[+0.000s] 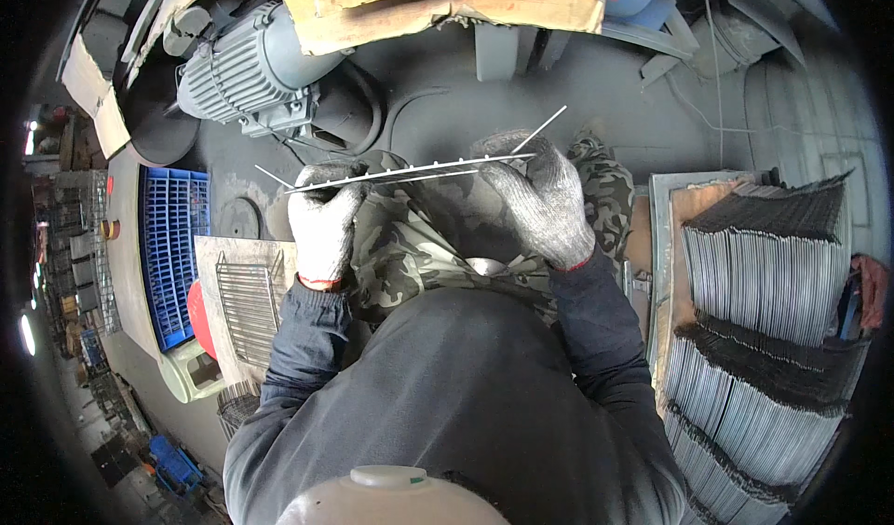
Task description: Inspecting and organizing metal wire grates at an industrial workbench.
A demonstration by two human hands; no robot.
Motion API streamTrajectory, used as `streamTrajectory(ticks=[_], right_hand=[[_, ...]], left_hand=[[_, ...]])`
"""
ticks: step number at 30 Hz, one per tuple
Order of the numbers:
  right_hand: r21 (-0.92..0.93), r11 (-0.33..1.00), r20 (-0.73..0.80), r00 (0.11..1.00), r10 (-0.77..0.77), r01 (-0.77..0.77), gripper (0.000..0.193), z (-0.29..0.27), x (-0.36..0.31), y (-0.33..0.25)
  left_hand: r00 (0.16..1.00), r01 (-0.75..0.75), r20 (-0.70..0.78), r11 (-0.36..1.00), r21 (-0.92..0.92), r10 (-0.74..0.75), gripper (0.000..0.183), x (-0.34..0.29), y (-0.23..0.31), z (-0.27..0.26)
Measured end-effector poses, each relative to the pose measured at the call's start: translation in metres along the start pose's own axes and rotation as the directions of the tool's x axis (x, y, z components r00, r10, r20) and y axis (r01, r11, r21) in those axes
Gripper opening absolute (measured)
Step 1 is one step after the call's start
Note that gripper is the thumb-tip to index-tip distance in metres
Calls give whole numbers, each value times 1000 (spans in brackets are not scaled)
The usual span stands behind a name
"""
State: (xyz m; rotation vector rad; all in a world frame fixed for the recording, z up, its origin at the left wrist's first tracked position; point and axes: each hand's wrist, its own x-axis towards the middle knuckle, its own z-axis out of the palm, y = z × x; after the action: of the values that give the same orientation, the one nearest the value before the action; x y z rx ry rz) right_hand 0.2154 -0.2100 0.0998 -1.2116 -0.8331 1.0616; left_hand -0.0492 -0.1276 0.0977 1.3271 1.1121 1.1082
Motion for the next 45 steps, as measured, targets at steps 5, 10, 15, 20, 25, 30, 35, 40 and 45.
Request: streamTrajectory(ticks=[5, 10, 15, 20, 25, 30, 35, 40, 45], right_hand=[[47, 999, -52, 999, -11, 14, 27, -3, -19, -8], [27, 998, -18, 998, -59, 60, 30, -9, -20, -2], [631, 769, 15, 992, 122, -104, 29, -22, -9, 18], [-76, 994, -115, 990, -85, 77, 26, -50, 12, 37], [-40, 999, -338, 941, 8, -23, 22, -101, 39, 52], [-159, 985, -379, 925, 7, -72, 19, -143, 57, 52], [-42, 983, -330, 931, 158, -181, 21, -111, 76, 48], [-139, 978, -258, 959, 119, -158, 21, -51, 97, 90], [-206, 953, -298, 942, 157, -224, 12, -84, 77, 52]], left_hand=[[996, -89, 4, 993, 83, 89, 16, -5, 3, 7], [990, -125, -54, 988, 94, 130, 15, -15, 11, 14], [985, -162, -47, 979, 126, 169, 17, -13, 8, 20], [998, -62, 42, 975, 214, 54, 14, 15, -17, 44], [909, 258, 319, 963, 75, -268, 16, 58, -54, 106], [836, 337, 460, 942, 2, -300, 14, 84, -76, 146], [791, 496, 390, 867, 43, -471, 25, 86, -54, 123], [831, 509, 240, 860, 38, -502, 27, 90, -61, 55], [858, 375, 347, 923, 83, -379, 24, 96, -52, 96]])
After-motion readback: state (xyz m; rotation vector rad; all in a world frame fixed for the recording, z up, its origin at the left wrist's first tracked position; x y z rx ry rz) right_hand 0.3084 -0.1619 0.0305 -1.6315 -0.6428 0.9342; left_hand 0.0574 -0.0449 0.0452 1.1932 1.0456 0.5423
